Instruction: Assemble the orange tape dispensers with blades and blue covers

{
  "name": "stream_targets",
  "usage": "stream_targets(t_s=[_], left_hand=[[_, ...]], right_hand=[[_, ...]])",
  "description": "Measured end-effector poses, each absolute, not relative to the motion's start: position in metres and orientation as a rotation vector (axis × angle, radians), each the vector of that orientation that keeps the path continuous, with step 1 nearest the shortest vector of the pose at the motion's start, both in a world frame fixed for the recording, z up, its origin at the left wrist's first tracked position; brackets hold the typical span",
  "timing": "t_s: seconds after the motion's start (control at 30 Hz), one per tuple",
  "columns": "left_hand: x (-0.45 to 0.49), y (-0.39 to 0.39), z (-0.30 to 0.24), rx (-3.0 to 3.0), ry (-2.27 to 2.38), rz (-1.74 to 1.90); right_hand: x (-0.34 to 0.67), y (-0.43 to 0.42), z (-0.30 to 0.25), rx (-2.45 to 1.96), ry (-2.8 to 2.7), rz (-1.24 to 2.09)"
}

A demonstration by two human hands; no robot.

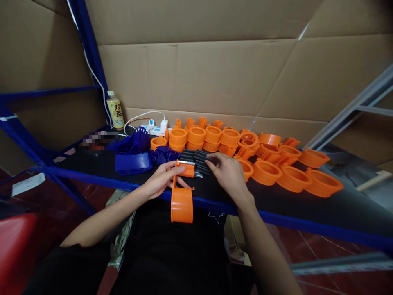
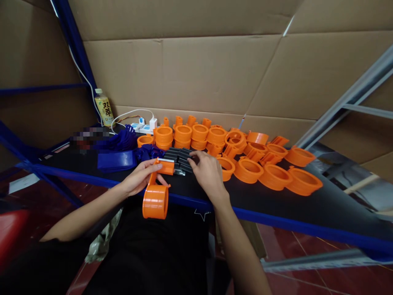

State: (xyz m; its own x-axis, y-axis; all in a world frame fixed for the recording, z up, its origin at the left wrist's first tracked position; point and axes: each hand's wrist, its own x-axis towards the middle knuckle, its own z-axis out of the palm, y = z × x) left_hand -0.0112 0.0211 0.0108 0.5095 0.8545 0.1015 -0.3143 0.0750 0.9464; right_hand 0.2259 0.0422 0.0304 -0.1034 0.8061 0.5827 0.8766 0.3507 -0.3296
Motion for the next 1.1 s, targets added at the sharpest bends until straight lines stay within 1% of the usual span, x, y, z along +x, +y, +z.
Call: stream_targets(t_s=[0.17, 0.33, 0.43, 0.7, 1.1], left_hand=[[-0.012, 0.023, 0.009, 1.175, 0.579, 0.968], [-0.011, 0.023, 0.008, 1.154, 0.570, 0.988], [-0.011, 0.023, 0.009, 1.161, 0.557, 1.000], [-0.011, 0.021, 0.009, 1.213, 0.534, 0.987], [-0.007, 0.010, 0.005, 1.188, 0.650, 1.084]], right_hand=[[0.223, 0.029, 0.042, -1.314, -1.854, -0.108], [0.218, 0.002, 0.059, -1.175, -1.836, 0.108], [0.212, -0.007, 0.063, -1.131, -1.930, 0.147], [0.198, -0.004, 0.051, -1.079, -2.078, 0.018], [0.171, -0.017, 0.039, -1.097, -2.087, -0.233]])
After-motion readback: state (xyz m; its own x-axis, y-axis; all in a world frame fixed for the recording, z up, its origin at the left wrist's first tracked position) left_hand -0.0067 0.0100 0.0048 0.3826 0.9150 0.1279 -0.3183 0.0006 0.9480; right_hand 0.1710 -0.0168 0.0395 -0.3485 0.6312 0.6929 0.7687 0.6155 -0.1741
